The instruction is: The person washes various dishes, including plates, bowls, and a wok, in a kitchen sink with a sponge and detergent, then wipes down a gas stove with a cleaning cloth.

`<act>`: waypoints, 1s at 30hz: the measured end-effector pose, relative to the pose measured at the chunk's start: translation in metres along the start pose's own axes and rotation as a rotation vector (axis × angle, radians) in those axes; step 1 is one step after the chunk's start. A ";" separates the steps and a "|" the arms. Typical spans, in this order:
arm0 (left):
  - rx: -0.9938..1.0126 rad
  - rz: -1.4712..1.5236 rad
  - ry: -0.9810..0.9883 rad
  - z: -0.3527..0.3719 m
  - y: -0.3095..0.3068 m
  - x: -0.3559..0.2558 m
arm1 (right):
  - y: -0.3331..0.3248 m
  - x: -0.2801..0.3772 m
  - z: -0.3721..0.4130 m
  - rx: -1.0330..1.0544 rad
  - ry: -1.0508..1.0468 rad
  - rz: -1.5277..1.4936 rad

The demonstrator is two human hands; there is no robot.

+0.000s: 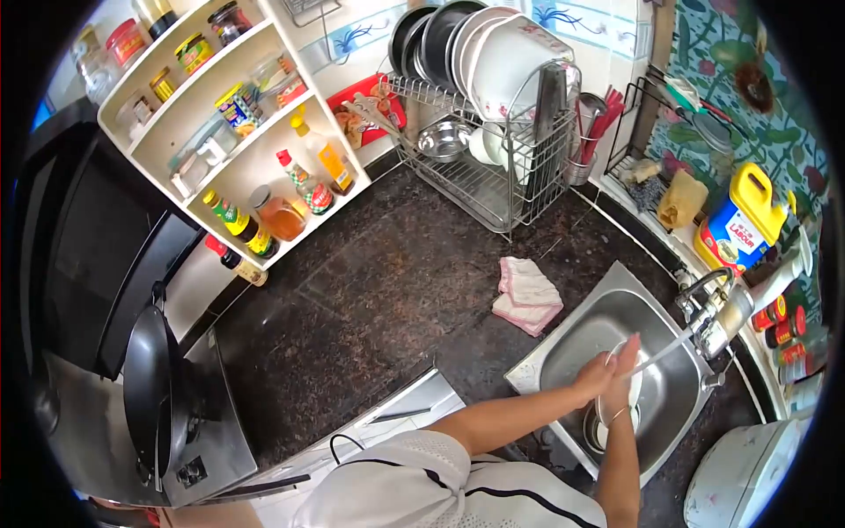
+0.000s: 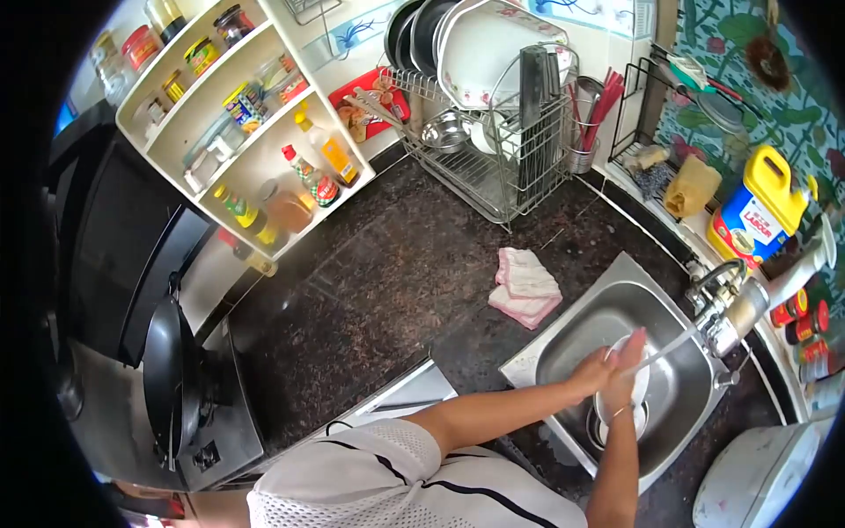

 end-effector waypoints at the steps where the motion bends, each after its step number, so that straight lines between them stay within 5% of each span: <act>1: -0.012 0.024 0.000 -0.001 -0.002 -0.001 | 0.003 0.007 -0.003 -0.057 -0.037 -0.135; 4: -0.012 0.110 0.019 -0.012 -0.021 -0.003 | 0.004 0.018 0.004 0.336 -0.168 -0.264; 9: -0.007 0.114 0.043 -0.007 -0.025 -0.013 | -0.009 -0.014 0.007 0.183 -0.123 0.230; 12: 0.019 0.012 -0.011 -0.001 -0.020 -0.027 | 0.010 0.006 -0.011 -0.087 -0.053 -0.026; 16: 0.028 0.023 0.005 -0.006 -0.027 -0.024 | -0.004 0.021 0.018 0.378 -0.207 -0.112; 18: 0.002 0.094 0.040 -0.003 -0.034 -0.019 | -0.012 0.002 0.027 0.449 -0.180 0.005; 20: 0.009 0.086 0.039 0.000 -0.029 -0.022 | -0.007 -0.010 0.009 0.178 -0.087 0.194; 23: 0.059 0.046 0.023 0.004 -0.017 -0.026 | 0.011 0.004 -0.007 -0.030 -0.077 -0.071; 27: 0.024 0.117 0.014 -0.007 -0.031 -0.008 | 0.001 0.015 0.017 0.578 -0.241 -0.046; 30: -0.020 0.100 -0.009 -0.007 -0.034 0.004 | 0.002 -0.009 0.021 0.477 -0.176 0.239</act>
Point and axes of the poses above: each hand's wrist, its own z-axis away from the middle knuckle, its own y-axis out of the palm, x = y × z, the point moved 4 cm from there along -z, towards the middle knuckle, and after that the axes turned 3 degrees about y, right-handed, at the moved point
